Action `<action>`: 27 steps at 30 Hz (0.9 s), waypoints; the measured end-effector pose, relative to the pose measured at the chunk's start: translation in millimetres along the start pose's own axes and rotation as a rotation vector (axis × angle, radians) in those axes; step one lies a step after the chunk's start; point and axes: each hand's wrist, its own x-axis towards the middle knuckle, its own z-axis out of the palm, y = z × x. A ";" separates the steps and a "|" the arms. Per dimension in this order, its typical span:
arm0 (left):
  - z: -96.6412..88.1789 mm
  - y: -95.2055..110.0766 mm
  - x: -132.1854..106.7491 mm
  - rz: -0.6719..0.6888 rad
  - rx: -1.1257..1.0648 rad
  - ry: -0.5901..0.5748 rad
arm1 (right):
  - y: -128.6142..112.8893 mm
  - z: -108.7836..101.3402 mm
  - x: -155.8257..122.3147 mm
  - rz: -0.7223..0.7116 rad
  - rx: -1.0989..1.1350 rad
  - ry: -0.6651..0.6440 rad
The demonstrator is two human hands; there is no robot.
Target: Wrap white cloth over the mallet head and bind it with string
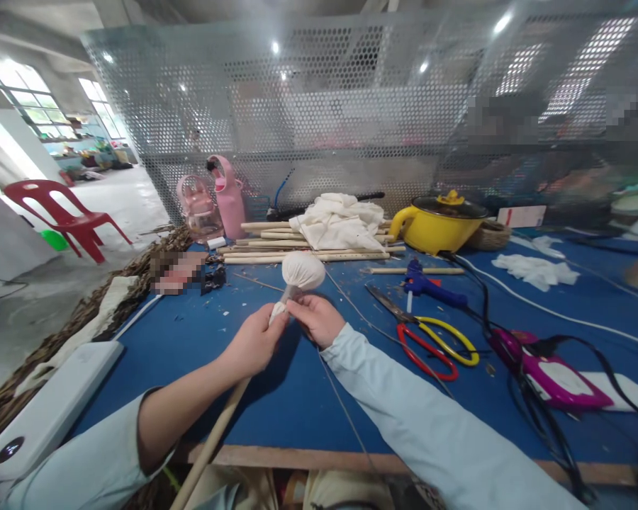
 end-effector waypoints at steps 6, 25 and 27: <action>-3.5 2.1 1.6 -0.041 -0.187 -0.036 | -11.0 1.2 -11.9 -0.122 -0.072 0.132; -20.5 7.3 6.5 -0.528 -1.101 -0.860 | -13.8 -6.9 -12.2 0.056 0.259 -0.169; -18.6 1.4 11.1 -0.514 -1.008 -0.817 | -10.9 -7.0 -9.6 0.063 0.243 -0.146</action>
